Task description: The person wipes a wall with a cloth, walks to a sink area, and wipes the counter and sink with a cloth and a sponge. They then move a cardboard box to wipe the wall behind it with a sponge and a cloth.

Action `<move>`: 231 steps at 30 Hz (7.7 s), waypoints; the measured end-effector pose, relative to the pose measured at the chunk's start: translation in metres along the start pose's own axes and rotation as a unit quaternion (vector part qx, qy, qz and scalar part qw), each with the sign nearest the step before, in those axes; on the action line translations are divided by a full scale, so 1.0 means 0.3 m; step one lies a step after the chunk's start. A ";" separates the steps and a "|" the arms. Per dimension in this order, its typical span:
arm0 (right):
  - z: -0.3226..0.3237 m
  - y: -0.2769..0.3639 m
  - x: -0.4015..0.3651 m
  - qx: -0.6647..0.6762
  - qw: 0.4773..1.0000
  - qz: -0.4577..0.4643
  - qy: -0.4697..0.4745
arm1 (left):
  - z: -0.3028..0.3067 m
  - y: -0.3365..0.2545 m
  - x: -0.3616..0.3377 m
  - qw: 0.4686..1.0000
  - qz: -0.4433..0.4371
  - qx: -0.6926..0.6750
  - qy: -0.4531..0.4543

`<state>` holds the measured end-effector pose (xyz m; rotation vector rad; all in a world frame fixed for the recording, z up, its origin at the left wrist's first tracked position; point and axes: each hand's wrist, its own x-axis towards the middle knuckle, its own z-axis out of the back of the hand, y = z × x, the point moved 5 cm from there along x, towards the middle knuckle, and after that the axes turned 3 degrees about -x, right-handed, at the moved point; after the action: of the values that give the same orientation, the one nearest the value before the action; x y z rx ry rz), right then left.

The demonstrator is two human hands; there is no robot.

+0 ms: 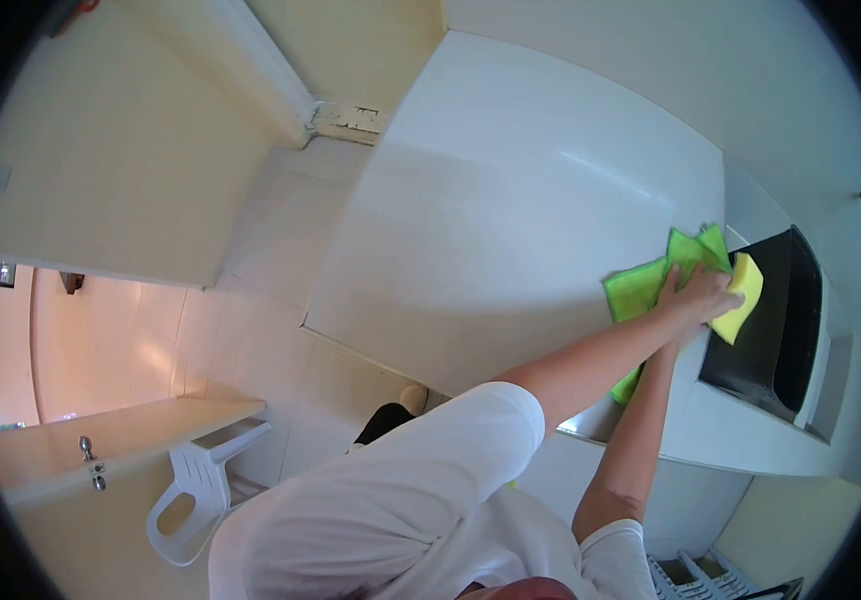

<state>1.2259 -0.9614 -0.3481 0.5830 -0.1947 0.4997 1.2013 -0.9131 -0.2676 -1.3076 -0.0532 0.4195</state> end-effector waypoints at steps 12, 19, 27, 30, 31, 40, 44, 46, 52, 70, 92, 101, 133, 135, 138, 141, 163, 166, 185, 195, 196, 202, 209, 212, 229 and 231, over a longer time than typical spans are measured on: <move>-0.433 0.715 -0.129 0.233 0.965 0.015 0.119 | 0.825 0.393 -0.200 0.957 -0.051 -0.065 -0.276; -0.601 1.197 -0.441 0.593 0.732 -0.033 0.333 | 1.220 0.616 -0.604 0.906 -0.055 -0.161 -0.387; -0.419 1.224 -0.941 0.718 0.463 -0.031 0.519 | 0.952 0.601 -1.158 0.832 0.033 -0.059 -0.550; -0.185 1.130 -0.985 0.206 0.815 0.337 0.424 | 0.798 0.691 -1.219 0.816 0.037 -0.171 -0.551; -0.122 1.072 -0.978 0.195 0.830 0.311 0.420 | 0.741 0.643 -1.237 0.839 0.004 -0.116 -0.532; -0.161 0.397 -0.786 0.649 0.725 -0.043 0.226 | 0.168 0.259 -0.871 0.930 -0.125 -0.070 -0.338; 0.293 0.159 -0.650 0.061 0.970 0.206 0.114 | -0.078 0.130 -0.701 0.958 -0.172 -0.127 -0.190; 0.367 0.018 -0.581 0.194 0.959 0.063 0.196 | -0.199 0.145 -0.623 0.925 -0.082 -0.352 -0.116; 0.593 -0.249 -0.461 -0.180 0.954 0.221 0.091 | -0.273 0.143 -0.648 0.914 -0.096 -0.379 -0.104; 1.037 -1.363 -0.032 -0.168 0.977 0.120 0.055 | -0.489 0.168 -0.524 0.931 -0.097 0.054 -0.348; 1.259 -1.915 0.175 0.072 0.996 0.016 0.047 | -2.136 -0.502 0.416 0.968 -0.224 -0.083 -0.079; 1.484 -2.660 0.438 -0.053 0.995 -0.078 -0.015 | -2.811 -0.855 0.810 0.948 -0.314 0.013 0.045; 1.979 -4.613 1.781 -0.163 0.963 -0.180 -0.116 | -4.317 -1.608 2.270 0.965 -0.231 -0.064 0.105; 1.900 -4.577 1.898 -0.151 0.971 -0.156 -0.101 | -4.229 -1.601 2.380 0.968 -0.245 -0.060 0.000; 1.760 -4.464 2.086 -0.130 0.983 -0.105 -0.078 | -4.053 -1.556 2.507 0.965 -0.230 -0.091 -0.088; 1.627 -4.312 2.254 -0.110 0.991 -0.050 -0.048 | -3.852 -1.515 2.569 0.958 -0.208 -0.084 -0.177; 1.758 -3.986 1.277 0.030 0.926 0.010 0.377 | -3.654 -1.353 1.632 0.912 -0.067 -0.358 -0.188; 1.856 -3.605 1.092 -0.161 0.911 0.250 0.284 | -3.443 -1.286 1.448 0.908 -0.064 -0.392 -0.130; 1.205 -2.125 0.682 0.037 0.687 0.629 0.362 | -2.245 -0.473 0.216 0.812 -0.006 -0.216 -0.543; 0.653 -1.860 1.380 -0.092 0.850 0.486 0.182 | -2.156 -0.506 0.258 0.910 -0.078 0.022 -0.406; 0.618 -1.847 1.446 -0.105 0.866 0.456 0.174 | -2.148 -0.514 0.263 0.894 -0.088 0.001 -0.439; 0.585 -1.885 1.588 -0.098 0.952 0.287 0.031 | -2.149 -0.498 0.255 0.871 -0.064 -0.002 -0.487; 0.775 -2.066 1.433 -0.130 0.969 0.150 0.148 | -2.146 -0.511 0.246 0.868 -0.061 0.036 -0.491; 1.020 -2.052 1.358 -0.091 0.963 0.230 0.103 | -2.137 -0.540 0.239 0.871 -0.060 0.035 -0.487; 1.545 -1.976 0.971 0.477 0.790 0.094 0.374 | -2.163 -0.544 0.217 0.827 -0.088 0.083 -0.550; 1.533 -1.965 0.938 0.497 0.760 0.081 0.411 | -2.161 -0.525 0.220 0.838 -0.071 0.061 -0.537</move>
<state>1.7485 -1.5371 -0.1643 1.3250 0.9482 0.9907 1.4809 -1.5211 -0.3071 -0.7909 -1.0469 0.9697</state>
